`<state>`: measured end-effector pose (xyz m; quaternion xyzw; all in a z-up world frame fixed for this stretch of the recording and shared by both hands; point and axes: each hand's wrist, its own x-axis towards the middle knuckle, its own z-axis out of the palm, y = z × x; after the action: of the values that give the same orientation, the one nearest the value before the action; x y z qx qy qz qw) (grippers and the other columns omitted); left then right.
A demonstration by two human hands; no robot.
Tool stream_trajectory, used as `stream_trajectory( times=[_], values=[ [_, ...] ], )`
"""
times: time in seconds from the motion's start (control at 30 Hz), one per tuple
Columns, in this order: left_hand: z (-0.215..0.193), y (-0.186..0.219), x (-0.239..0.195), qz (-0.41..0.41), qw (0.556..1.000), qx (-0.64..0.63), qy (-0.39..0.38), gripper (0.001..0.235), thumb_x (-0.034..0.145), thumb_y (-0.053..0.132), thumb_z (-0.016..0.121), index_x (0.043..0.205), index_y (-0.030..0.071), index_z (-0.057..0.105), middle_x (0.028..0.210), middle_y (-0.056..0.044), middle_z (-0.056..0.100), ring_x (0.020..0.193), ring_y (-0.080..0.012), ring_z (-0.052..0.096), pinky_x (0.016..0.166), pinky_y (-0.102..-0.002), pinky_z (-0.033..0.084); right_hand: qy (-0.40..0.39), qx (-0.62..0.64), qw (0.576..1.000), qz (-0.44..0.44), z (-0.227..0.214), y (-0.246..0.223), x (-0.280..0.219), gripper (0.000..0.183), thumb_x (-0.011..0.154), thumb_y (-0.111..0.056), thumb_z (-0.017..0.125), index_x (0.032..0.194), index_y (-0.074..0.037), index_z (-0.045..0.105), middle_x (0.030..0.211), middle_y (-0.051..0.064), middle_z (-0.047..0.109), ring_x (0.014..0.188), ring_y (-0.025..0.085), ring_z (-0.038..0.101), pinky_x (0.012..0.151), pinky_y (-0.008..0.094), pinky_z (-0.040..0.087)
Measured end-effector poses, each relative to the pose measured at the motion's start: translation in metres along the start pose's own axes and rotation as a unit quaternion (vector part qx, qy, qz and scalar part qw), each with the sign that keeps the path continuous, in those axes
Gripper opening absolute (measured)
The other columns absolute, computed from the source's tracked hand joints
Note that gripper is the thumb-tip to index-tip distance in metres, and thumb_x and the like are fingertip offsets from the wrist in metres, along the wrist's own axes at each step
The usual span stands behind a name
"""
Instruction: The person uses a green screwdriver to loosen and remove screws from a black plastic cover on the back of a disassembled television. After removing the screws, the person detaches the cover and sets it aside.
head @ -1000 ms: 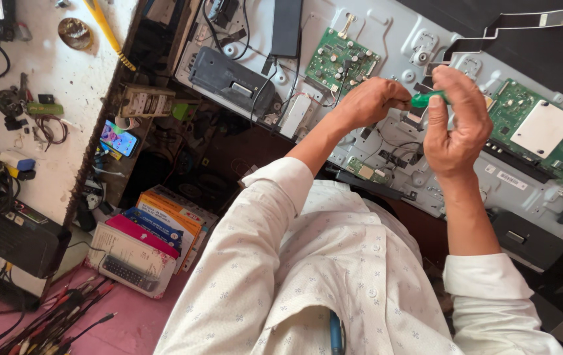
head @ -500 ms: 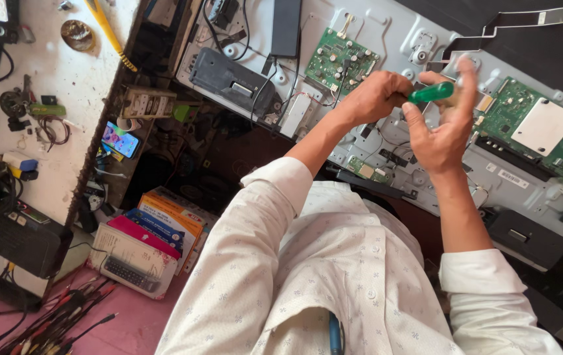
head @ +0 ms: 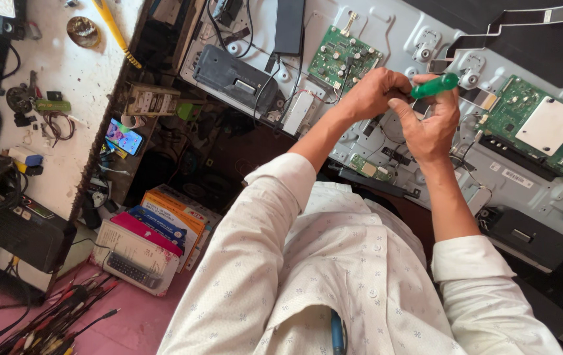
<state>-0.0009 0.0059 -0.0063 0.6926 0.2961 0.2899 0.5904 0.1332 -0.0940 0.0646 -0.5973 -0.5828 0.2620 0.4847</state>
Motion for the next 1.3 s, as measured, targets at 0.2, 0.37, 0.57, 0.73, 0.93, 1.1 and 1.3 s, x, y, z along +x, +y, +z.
stream_trajectory(
  times=[0.2,0.37,0.57,0.73,0.93,1.1,1.3],
  values=[
    [-0.003,-0.005,0.001,0.089,0.995,0.038,-0.036,0.027,0.074,-0.004,0.078,0.101,-0.003,0.072,0.09,-0.018,0.076,0.083,-0.0277,0.073,0.076,-0.037,0.055,0.05,-0.049,0.998,0.0,0.004,0.009,-0.007,0.026,0.1,0.001,0.085,0.116,-0.004,0.064,0.107,0.007,0.075,0.104,0.018,0.076,0.096,0.032,0.059],
    [0.006,-0.001,0.0,0.006,1.0,0.031,0.002,0.02,0.071,-0.005,0.076,0.09,0.001,0.074,0.084,-0.013,0.078,0.078,-0.0228,0.077,0.072,-0.033,0.06,0.036,-0.084,0.996,-0.003,0.006,-0.011,0.001,0.041,0.091,-0.006,0.09,0.116,-0.001,0.058,0.1,0.01,0.068,0.093,0.02,0.069,0.088,0.033,0.057],
    [0.003,-0.006,0.003,-0.014,0.999,0.029,-0.027,0.014,0.082,-0.003,0.07,0.094,0.002,0.076,0.084,-0.01,0.078,0.078,-0.0223,0.076,0.072,-0.036,0.058,0.015,0.026,0.989,-0.147,-0.015,-0.054,0.017,0.039,0.104,-0.008,0.069,0.137,0.0,0.051,0.128,0.019,0.06,0.116,0.03,0.065,0.104,0.039,0.057],
    [-0.003,-0.003,0.003,0.035,0.996,0.042,-0.068,0.016,0.089,-0.004,0.063,0.1,0.001,0.074,0.094,-0.011,0.079,0.088,-0.0255,0.076,0.08,-0.038,0.058,0.009,-0.12,0.975,-0.185,-0.037,-0.051,0.02,0.021,0.112,-0.009,0.069,0.13,0.001,0.07,0.136,0.024,0.067,0.123,0.034,0.07,0.101,0.04,0.061],
    [0.002,0.021,-0.025,0.035,0.971,0.074,0.224,0.033,0.087,-0.008,0.055,0.115,0.004,0.066,0.101,-0.012,0.071,0.094,-0.0282,0.072,0.087,-0.039,0.058,0.049,-0.213,0.968,-0.125,-0.036,-0.041,0.014,0.039,0.082,-0.025,0.096,0.114,-0.006,0.085,0.088,0.013,0.071,0.081,0.024,0.068,0.07,0.037,0.055],
    [0.033,0.053,-0.075,-0.009,0.957,0.137,0.255,0.03,0.087,-0.009,0.053,0.112,0.005,0.062,0.102,-0.013,0.066,0.102,-0.0347,0.064,0.093,-0.045,0.052,0.062,-0.202,0.954,-0.215,-0.019,-0.053,0.013,0.025,0.098,0.002,0.077,0.122,0.001,0.074,0.121,0.02,0.074,0.111,0.027,0.075,0.091,0.034,0.065],
    [0.079,0.053,-0.102,0.094,0.974,0.191,0.08,0.038,0.083,-0.002,0.056,0.121,0.004,0.058,0.117,-0.018,0.062,0.114,-0.0405,0.056,0.098,-0.048,0.048,0.147,-0.148,0.961,-0.182,-0.014,-0.052,0.009,0.027,0.082,-0.006,0.09,0.1,-0.002,0.071,0.095,0.013,0.068,0.084,0.031,0.066,0.074,0.04,0.054]
  ],
)
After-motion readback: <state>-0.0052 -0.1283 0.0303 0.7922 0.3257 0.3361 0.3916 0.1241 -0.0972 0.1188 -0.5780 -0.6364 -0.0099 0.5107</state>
